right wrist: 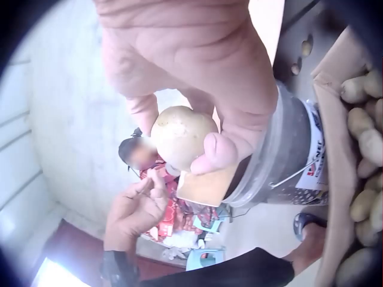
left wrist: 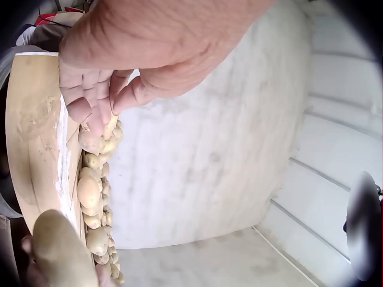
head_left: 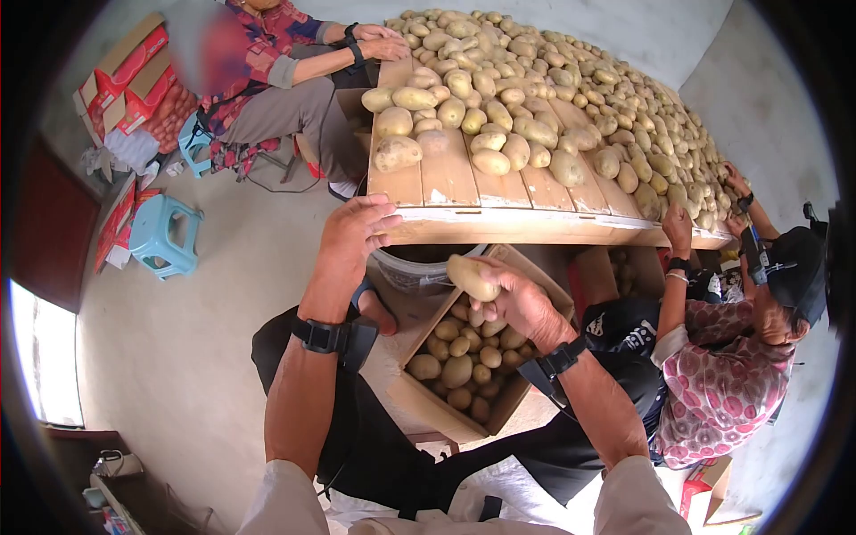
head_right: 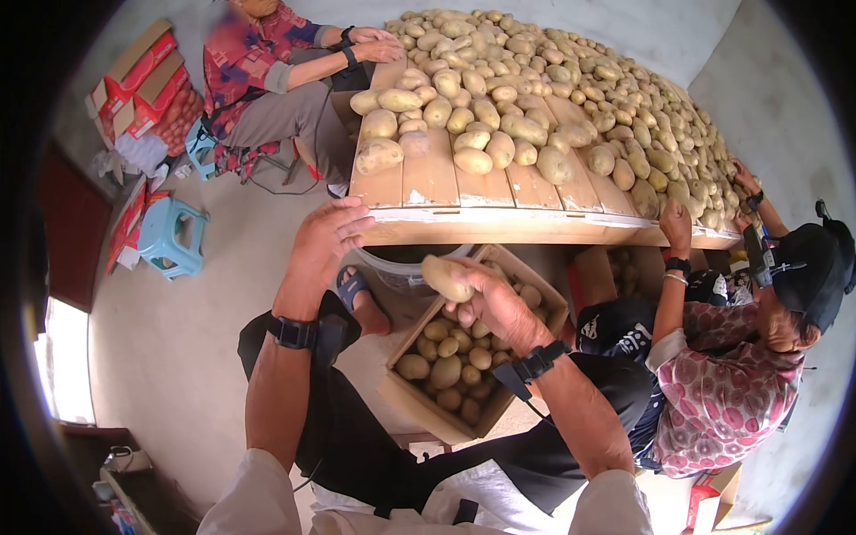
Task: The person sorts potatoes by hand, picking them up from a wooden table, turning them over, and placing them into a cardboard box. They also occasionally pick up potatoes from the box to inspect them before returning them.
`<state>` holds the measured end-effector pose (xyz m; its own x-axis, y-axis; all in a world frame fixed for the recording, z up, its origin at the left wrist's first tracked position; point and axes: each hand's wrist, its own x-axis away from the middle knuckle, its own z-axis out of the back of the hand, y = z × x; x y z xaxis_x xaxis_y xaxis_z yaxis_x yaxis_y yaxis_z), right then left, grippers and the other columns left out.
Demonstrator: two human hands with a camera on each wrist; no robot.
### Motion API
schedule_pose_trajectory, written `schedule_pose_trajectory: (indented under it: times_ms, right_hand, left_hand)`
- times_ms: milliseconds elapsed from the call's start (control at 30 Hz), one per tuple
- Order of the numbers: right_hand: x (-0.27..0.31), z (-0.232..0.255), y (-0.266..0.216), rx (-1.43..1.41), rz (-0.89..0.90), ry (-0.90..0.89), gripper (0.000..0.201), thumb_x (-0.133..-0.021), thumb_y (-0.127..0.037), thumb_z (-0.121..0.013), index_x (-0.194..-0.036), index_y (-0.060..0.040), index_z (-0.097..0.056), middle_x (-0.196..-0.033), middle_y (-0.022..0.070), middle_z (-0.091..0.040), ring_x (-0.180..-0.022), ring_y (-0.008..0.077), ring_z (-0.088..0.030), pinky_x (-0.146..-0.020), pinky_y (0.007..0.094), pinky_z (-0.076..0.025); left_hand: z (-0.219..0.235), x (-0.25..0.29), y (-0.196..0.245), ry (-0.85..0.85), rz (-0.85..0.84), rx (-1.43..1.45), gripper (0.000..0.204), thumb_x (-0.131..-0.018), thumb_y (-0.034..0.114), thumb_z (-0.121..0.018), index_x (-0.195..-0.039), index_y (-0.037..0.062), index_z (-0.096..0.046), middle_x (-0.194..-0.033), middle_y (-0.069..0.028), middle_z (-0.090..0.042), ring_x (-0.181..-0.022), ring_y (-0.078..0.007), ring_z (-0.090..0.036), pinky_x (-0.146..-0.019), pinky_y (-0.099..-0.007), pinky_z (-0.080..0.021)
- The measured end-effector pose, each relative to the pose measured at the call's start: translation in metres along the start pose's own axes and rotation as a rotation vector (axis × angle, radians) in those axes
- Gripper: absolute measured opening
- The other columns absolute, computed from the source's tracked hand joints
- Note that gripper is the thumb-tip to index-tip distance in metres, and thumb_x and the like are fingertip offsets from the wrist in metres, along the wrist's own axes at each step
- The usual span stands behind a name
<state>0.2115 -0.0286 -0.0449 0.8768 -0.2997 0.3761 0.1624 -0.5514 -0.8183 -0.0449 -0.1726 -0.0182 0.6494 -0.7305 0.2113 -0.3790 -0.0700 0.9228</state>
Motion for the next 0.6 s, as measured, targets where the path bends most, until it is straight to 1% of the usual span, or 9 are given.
schedule_pose_trajectory:
  times_ms: [100, 167, 200, 233, 300, 333, 367, 467, 600]
  right_hand:
    - [-0.013, -0.022, -0.027, -0.040, 0.065, 0.012, 0.054, -0.101, -0.033, -0.062, -0.144, -0.0024, -0.049, -0.112, 0.0057, -0.062, -0.087, 0.0166, -0.062, -0.062, 0.0278, -0.045]
    - [-0.028, -0.039, -0.042, -0.057, 0.198, 0.107, 0.052, -0.102, -0.033, -0.061, -0.143, -0.0028, -0.049, -0.115, 0.0060, -0.061, -0.092, 0.0188, -0.062, -0.064, 0.0290, -0.046]
    - [-0.037, -0.043, -0.049, -0.061, 0.239, 0.117, 0.056, -0.102, -0.034, -0.063, -0.143, -0.0010, -0.046, -0.123, 0.0083, -0.058, -0.104, 0.0244, -0.064, -0.072, 0.0336, -0.052]
    - [-0.048, -0.049, -0.053, -0.058, 0.241, 0.117, 0.056, -0.102, -0.034, -0.063, -0.143, -0.0010, -0.046, -0.123, 0.0083, -0.058, -0.104, 0.0244, -0.064, -0.072, 0.0336, -0.052]
    - [-0.069, -0.061, -0.056, -0.067, 0.367, 0.135, 0.049, -0.106, -0.034, -0.058, -0.142, -0.0033, -0.047, -0.127, 0.0094, -0.057, -0.117, 0.0278, -0.062, -0.083, 0.0366, -0.057]
    - [-0.078, -0.063, -0.055, -0.074, 0.341, 0.137, 0.049, -0.105, -0.029, -0.061, -0.142, -0.0013, -0.046, -0.132, 0.0107, -0.056, -0.124, 0.0312, -0.060, -0.093, 0.0405, -0.056]
    - [-0.087, -0.064, -0.053, -0.083, 0.286, 0.167, 0.059, -0.104, -0.027, -0.062, -0.149, 0.0030, -0.038, -0.136, 0.0123, -0.054, -0.126, 0.0326, -0.058, -0.095, 0.0432, -0.056]
    - [-0.093, -0.066, -0.049, -0.048, 0.288, 0.220, 0.073, -0.103, -0.025, -0.062, -0.157, 0.0085, -0.024, -0.138, 0.0136, -0.053, -0.131, 0.0311, -0.054, -0.095, 0.0458, -0.055]
    - [-0.087, -0.057, -0.049, -0.032, 0.278, 0.186, 0.070, -0.104, -0.024, -0.061, -0.156, 0.0087, -0.027, -0.141, 0.0137, -0.052, -0.131, 0.0301, -0.055, -0.094, 0.0444, -0.055]
  left_hand:
    - [-0.004, 0.005, 0.004, -0.016, 0.024, 0.008, 0.029, -0.098, 0.016, -0.066, -0.123, 0.0012, -0.061, -0.114, -0.0101, -0.071, -0.106, -0.0227, -0.071, -0.081, -0.0324, -0.052]
    - [-0.005, 0.006, 0.002, -0.058, 0.011, 0.009, 0.031, -0.099, 0.017, -0.065, -0.125, 0.0009, -0.061, -0.117, -0.0097, -0.071, -0.110, -0.0235, -0.070, -0.083, -0.0341, -0.051]
    - [-0.006, 0.004, 0.000, -0.060, 0.008, 0.012, 0.031, -0.099, 0.017, -0.065, -0.125, 0.0009, -0.061, -0.117, -0.0097, -0.071, -0.110, -0.0235, -0.070, -0.083, -0.0341, -0.051]
    - [-0.005, 0.002, -0.001, -0.064, -0.004, -0.003, 0.033, -0.099, 0.019, -0.065, -0.126, 0.0005, -0.061, -0.120, -0.0104, -0.070, -0.113, -0.0235, -0.069, -0.086, -0.0347, -0.050]
    - [-0.005, 0.000, 0.000, -0.066, -0.020, -0.018, 0.035, -0.099, 0.020, -0.065, -0.128, 0.0000, -0.061, -0.123, -0.0110, -0.069, -0.115, -0.0235, -0.068, -0.088, -0.0352, -0.050]
    - [-0.005, 0.000, 0.000, -0.056, -0.054, -0.068, 0.038, -0.099, 0.021, -0.065, -0.130, 0.0001, -0.061, -0.126, -0.0112, -0.068, -0.118, -0.0231, -0.067, -0.089, -0.0352, -0.050]
    - [-0.005, -0.001, 0.001, -0.047, -0.087, -0.118, 0.040, -0.099, 0.022, -0.065, -0.132, 0.0002, -0.061, -0.129, -0.0115, -0.067, -0.121, -0.0227, -0.065, -0.091, -0.0353, -0.049]
    - [-0.008, -0.006, 0.004, -0.015, -0.090, -0.233, 0.043, -0.098, 0.023, -0.066, -0.137, 0.0043, -0.061, -0.130, -0.0094, -0.066, -0.120, -0.0199, -0.063, -0.096, -0.0363, -0.049]
    - [-0.013, -0.016, -0.002, 0.029, -0.085, -0.242, 0.045, -0.095, 0.021, -0.067, -0.137, 0.0042, -0.062, -0.128, -0.0079, -0.066, -0.116, -0.0180, -0.062, -0.096, -0.0359, -0.049]
